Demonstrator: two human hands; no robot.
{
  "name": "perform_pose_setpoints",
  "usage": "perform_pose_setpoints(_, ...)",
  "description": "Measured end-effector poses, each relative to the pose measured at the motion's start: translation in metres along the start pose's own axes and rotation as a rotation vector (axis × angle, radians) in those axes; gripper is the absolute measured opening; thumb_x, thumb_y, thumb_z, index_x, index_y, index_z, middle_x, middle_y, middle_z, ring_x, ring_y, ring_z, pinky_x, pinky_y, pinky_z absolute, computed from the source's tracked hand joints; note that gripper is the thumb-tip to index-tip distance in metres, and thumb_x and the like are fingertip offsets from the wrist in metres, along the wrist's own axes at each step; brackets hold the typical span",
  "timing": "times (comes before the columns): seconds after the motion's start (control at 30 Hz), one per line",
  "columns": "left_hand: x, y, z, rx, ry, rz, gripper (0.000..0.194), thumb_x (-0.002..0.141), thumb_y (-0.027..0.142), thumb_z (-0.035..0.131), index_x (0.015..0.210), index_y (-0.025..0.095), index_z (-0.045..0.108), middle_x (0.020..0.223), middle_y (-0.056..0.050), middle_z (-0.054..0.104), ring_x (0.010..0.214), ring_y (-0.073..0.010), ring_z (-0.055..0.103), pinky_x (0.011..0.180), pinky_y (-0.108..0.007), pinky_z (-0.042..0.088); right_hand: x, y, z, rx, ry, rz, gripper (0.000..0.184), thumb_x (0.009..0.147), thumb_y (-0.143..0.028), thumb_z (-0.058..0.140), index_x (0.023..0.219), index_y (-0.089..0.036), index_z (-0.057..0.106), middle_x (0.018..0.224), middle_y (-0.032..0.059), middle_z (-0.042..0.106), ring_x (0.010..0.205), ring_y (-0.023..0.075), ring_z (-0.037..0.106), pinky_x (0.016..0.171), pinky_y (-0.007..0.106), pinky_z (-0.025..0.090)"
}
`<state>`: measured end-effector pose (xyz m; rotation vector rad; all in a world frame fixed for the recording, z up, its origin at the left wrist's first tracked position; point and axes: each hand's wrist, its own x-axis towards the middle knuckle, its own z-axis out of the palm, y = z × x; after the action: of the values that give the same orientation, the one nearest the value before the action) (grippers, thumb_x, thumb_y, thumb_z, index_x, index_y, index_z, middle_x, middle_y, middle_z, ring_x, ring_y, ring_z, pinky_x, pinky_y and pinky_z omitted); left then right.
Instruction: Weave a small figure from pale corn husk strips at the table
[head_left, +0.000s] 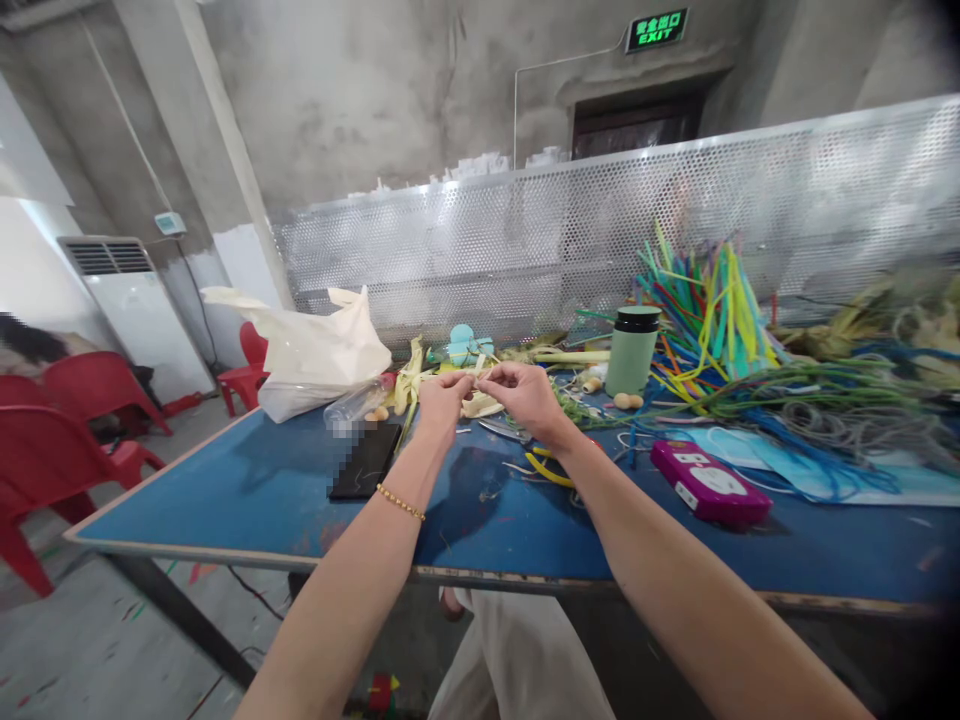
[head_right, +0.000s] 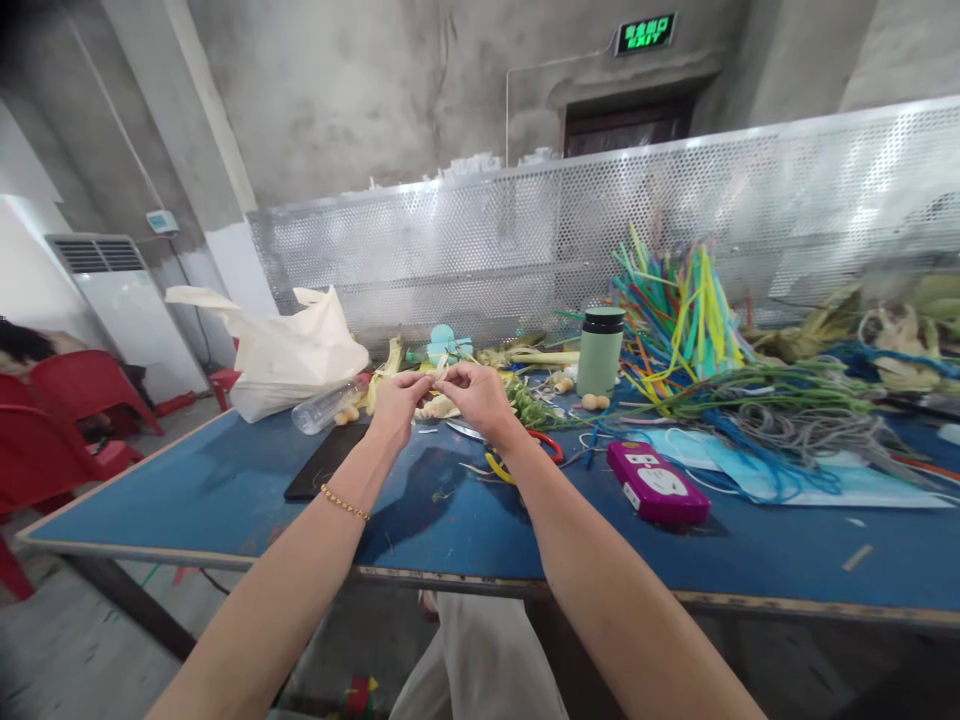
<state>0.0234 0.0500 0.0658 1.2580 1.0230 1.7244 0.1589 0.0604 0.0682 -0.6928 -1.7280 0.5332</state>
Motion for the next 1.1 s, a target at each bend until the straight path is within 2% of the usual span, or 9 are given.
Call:
perform_pose_setpoints(0.23, -0.002, 0.001, -0.002, -0.038, -0.06, -0.046, 0.012, 0.068, 0.023, 0.073, 0.073, 0.012, 0.074, 0.055, 0.0, 0.058, 0.053, -0.0092, 0.047, 0.051, -0.023, 0.032, 0.002, 0.005, 0.0, 0.123, 0.071, 0.13, 0.02, 0.068, -0.033, 0.071, 0.07, -0.014, 0.067, 0.063, 0.0002, 0.063, 0.056, 0.011, 0.051, 0.054, 0.025, 0.04)
perform_pose_setpoints(0.53, 0.002, -0.005, -0.003, -0.171, -0.152, -0.1, 0.022, 0.059, 0.028, 0.082, 0.068, 0.011, 0.071, 0.057, -0.002, 0.06, 0.055, -0.0096, 0.052, 0.053, -0.023, 0.032, 0.002, 0.009, 0.002, 0.108, 0.153, 0.18, 0.022, 0.067, -0.037, 0.069, 0.068, -0.016, 0.064, 0.062, 0.0015, 0.064, 0.054, 0.0117, 0.051, 0.052, 0.025, 0.039)
perform_pose_setpoints(0.7, 0.002, -0.006, -0.003, -0.228, -0.184, -0.131, 0.027, 0.056, 0.029, 0.085, 0.07, 0.011, 0.071, 0.057, -0.003, 0.061, 0.055, -0.0098, 0.053, 0.052, -0.022, 0.032, 0.003, 0.014, 0.003, 0.008, 0.219, 0.135, 0.019, 0.067, -0.035, 0.068, 0.067, -0.017, 0.062, 0.065, 0.0021, 0.065, 0.058, 0.014, 0.056, 0.057, 0.027, 0.044)
perform_pose_setpoints(0.77, 0.002, -0.006, -0.003, -0.252, -0.195, -0.135, 0.027, 0.056, 0.029, 0.086, 0.07, 0.01, 0.071, 0.057, -0.003, 0.061, 0.055, -0.0095, 0.054, 0.051, -0.022, 0.032, 0.002, 0.012, 0.003, -0.028, 0.21, 0.145, 0.019, 0.069, -0.035, 0.067, 0.067, -0.018, 0.06, 0.062, 0.0017, 0.064, 0.056, 0.0144, 0.056, 0.057, 0.027, 0.044)
perform_pose_setpoints(0.9, 0.002, -0.006, -0.003, -0.266, -0.201, -0.159, 0.025, 0.056, 0.026, 0.086, 0.068, 0.01, 0.07, 0.056, -0.002, 0.06, 0.054, -0.0089, 0.053, 0.051, -0.022, 0.032, 0.0, 0.009, 0.003, -0.001, 0.108, 0.169, 0.02, 0.074, -0.037, 0.064, 0.07, -0.02, 0.055, 0.058, -0.0001, 0.06, 0.049, 0.0143, 0.056, 0.05, 0.027, 0.044)
perform_pose_setpoints(1.1, 0.003, -0.007, -0.004, -0.27, -0.199, -0.162, 0.023, 0.056, 0.024, 0.085, 0.068, 0.011, 0.07, 0.056, -0.002, 0.061, 0.054, -0.009, 0.054, 0.051, -0.021, 0.032, 0.0, 0.009, 0.004, -0.006, 0.073, 0.145, 0.02, 0.077, -0.035, 0.063, 0.074, -0.022, 0.049, 0.061, -0.0031, 0.057, 0.045, 0.0124, 0.055, 0.044, 0.025, 0.043)
